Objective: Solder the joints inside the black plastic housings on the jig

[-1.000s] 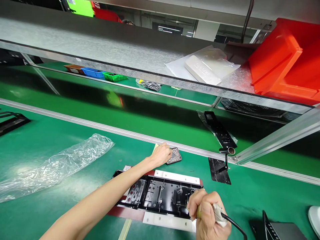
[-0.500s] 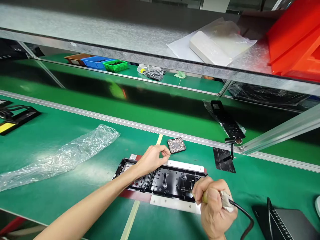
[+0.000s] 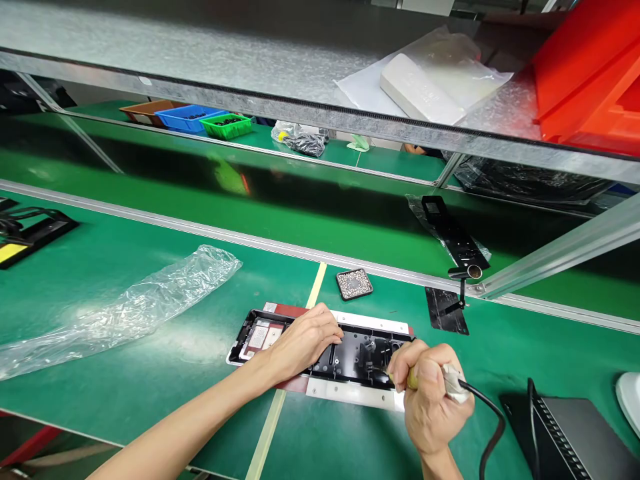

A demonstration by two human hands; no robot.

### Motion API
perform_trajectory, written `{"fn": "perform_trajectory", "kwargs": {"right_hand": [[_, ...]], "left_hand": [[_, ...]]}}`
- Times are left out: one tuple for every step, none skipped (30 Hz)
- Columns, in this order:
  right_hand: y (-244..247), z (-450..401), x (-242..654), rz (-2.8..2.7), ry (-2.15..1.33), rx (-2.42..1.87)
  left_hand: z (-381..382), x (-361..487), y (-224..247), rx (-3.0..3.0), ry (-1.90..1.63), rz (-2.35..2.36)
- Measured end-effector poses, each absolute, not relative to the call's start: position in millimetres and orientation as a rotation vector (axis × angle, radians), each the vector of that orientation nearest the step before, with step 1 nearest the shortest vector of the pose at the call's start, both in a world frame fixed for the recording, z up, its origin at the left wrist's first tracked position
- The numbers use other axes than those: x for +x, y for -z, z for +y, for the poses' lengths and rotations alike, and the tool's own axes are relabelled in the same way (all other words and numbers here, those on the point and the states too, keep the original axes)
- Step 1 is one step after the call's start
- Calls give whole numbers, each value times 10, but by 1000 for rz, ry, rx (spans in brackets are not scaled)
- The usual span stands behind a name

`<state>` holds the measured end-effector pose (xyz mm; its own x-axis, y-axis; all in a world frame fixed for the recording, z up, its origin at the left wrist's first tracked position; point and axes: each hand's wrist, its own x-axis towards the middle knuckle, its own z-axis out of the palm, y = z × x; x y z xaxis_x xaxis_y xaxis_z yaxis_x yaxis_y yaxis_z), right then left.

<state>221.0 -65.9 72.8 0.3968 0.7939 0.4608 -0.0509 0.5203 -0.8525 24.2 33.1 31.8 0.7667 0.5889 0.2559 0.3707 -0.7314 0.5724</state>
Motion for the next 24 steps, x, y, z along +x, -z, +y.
{"fn": "perform_trajectory", "kwargs": {"right_hand": [[-731, -658, 2207, -1028, -629, -875], [-735, -657, 2205, -1028, -627, -878], [-738, -654, 2202, -1026, -625, -884], [-741, -651, 2200, -1025, -624, -888], [-745, -648, 2199, -1023, -623, -891], [-749, -646, 2197, -1023, -622, -890], [-754, -644, 2196, -1022, -621, -888], [-759, -642, 2195, -1023, -619, -883], [-764, -642, 2195, -1025, -620, -879], [-768, -642, 2194, -1026, -619, -877], [-772, -642, 2194, -1027, -619, -876], [-774, -643, 2194, -1030, -619, -877], [-774, -643, 2194, -1032, -618, -878], [-772, -643, 2194, -1035, -616, -878], [-768, -642, 2194, -1036, -613, -878], [-763, -642, 2195, -1038, -610, -878], [-757, -641, 2195, -1037, -608, -880], [-751, -641, 2195, -1035, -605, -885], [-746, -640, 2195, -1034, -605, -889], [-743, -640, 2195, -1034, -605, -892], [-741, -641, 2194, -1032, -604, -894], [-741, -641, 2193, -1032, -604, -895], [-744, -641, 2192, -1031, -605, -892], [-747, -641, 2190, -1029, -606, -890]], "left_hand": [[340, 245, -321, 2467, -586, 707], [347, 246, -322, 2466, -588, 695], [352, 245, -321, 2461, -591, 688], [355, 243, -318, 2452, -599, 683], [355, 239, -314, 2444, -607, 679], [352, 233, -309, 2440, -614, 676], [346, 225, -302, 2437, -621, 678], [336, 215, -295, 2436, -625, 687], [324, 203, -286, 2436, -634, 696], [310, 188, -276, 2439, -652, 707], [295, 172, -264, 2446, -673, 714], [279, 156, -251, 2457, -692, 719], [264, 140, -235, 2475, -706, 719], [251, 125, -217, 2500, -715, 717], [239, 114, -198, 2530, -717, 714], [229, 105, -179, 2564, -714, 713], [220, 100, -160, 2601, -712, 713], [213, 97, -142, 2641, -712, 713], [207, 97, -128, 2679, -710, 711], [202, 98, -117, 2712, -705, 713], [198, 98, -110, 2736, -700, 716], [194, 98, -107, 2753, -696, 720], [192, 96, -106, 2764, -691, 724], [191, 94, -107, 2769, -689, 726]]}}
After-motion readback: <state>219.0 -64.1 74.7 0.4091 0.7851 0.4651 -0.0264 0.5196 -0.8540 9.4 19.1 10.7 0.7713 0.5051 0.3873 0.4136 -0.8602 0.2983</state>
